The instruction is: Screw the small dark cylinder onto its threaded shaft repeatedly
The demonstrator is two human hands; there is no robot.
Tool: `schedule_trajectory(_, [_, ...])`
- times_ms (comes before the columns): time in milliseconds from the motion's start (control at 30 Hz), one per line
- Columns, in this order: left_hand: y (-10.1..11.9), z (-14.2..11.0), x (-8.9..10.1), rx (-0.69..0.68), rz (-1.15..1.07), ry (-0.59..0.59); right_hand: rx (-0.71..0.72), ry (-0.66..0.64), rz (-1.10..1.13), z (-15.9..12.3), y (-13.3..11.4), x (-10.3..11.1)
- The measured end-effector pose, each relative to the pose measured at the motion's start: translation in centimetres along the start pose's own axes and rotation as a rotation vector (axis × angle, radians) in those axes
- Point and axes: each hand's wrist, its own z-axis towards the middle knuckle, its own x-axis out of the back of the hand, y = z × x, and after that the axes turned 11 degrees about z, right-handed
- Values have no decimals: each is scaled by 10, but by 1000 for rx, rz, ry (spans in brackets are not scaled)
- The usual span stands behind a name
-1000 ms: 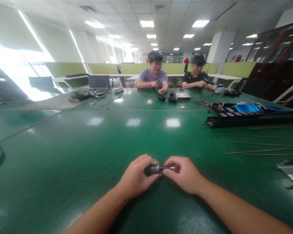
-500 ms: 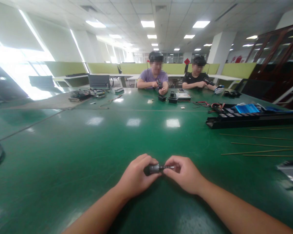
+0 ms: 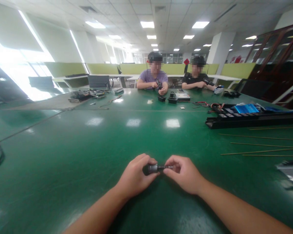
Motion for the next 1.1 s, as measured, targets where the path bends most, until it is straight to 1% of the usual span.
schedule_trajectory(367, [-2, 1, 2, -36, 9, 50, 9, 28, 13, 0, 0, -2])
schedule_trajectory(1100, [-7, 1, 2, -3, 25, 84, 22, 96, 9, 2, 4, -1])
